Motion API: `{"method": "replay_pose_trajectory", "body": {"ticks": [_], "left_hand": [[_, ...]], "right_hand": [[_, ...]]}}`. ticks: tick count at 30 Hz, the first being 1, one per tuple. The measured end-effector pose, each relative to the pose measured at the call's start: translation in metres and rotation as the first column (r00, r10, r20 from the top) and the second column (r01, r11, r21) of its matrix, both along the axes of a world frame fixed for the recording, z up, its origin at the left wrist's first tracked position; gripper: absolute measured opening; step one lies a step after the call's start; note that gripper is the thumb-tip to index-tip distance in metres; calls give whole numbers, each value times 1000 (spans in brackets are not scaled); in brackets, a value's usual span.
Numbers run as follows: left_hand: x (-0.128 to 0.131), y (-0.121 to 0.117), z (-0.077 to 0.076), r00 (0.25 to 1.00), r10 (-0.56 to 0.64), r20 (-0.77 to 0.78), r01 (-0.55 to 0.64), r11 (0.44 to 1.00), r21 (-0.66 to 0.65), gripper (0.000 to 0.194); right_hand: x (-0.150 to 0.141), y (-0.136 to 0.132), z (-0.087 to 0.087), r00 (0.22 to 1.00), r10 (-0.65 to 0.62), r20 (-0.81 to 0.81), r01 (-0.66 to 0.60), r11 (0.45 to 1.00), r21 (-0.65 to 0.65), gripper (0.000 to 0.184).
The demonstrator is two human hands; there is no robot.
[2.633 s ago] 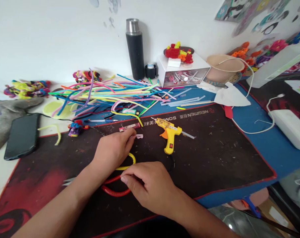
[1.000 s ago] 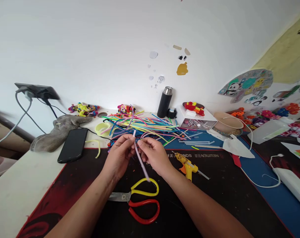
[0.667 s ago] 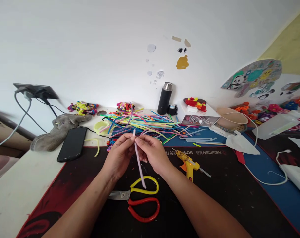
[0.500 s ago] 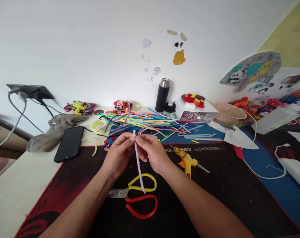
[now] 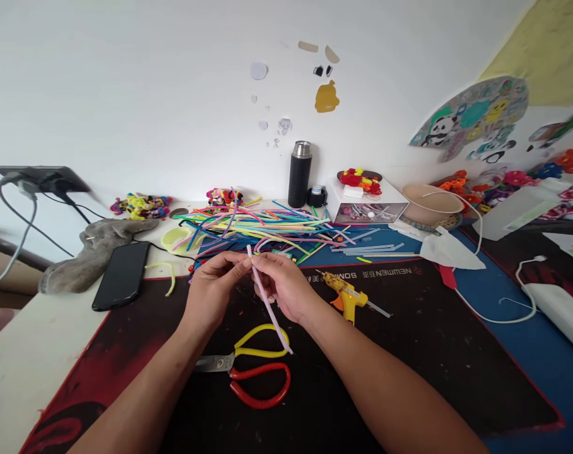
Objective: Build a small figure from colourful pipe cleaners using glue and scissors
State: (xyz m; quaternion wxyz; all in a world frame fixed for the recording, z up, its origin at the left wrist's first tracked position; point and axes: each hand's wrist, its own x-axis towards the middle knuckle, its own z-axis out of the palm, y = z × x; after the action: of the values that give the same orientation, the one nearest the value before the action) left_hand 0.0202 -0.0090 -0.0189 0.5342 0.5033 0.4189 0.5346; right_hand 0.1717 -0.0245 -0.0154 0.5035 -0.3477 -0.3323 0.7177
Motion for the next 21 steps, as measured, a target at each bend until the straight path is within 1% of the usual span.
{"method": "replay_pose_trajectory", "body": {"ticks": [3,6,9,11,14,16,19,21], "left_hand": [[-1,-3,1,988,53,-144,-40,995,95,26],[-1,-7,2,942,145,-303,-77,972,223,19],[-1,-10,3,882,213,-421,-64,938,340,16],[-1,-11,5,847,232,-478,-34,922,386,19],[-1,-13,7,815,240,-527,-1,911,413,23],[-1,-15,8,806,233,-544,19,909,417,26],[-3,-13,7,811,200,-550,57,909,414,28],[-7,-9,6,820,165,-548,73,920,385,29]], "right_hand": [[0,0,0,1000,-7,-20,7,1000,-3,49],[1,1,-1,1000,-9,-9,9,1000,-7,48],[2,1,-2,1000,15,13,-16,1000,14,48],[2,1,-2,999,7,37,-9,999,45,48],[3,1,0,993,-42,106,33,996,86,48],[5,1,1,985,-66,159,50,993,106,49],[9,3,3,966,-95,239,63,989,137,48],[12,4,5,948,-102,301,56,986,158,44]]}}
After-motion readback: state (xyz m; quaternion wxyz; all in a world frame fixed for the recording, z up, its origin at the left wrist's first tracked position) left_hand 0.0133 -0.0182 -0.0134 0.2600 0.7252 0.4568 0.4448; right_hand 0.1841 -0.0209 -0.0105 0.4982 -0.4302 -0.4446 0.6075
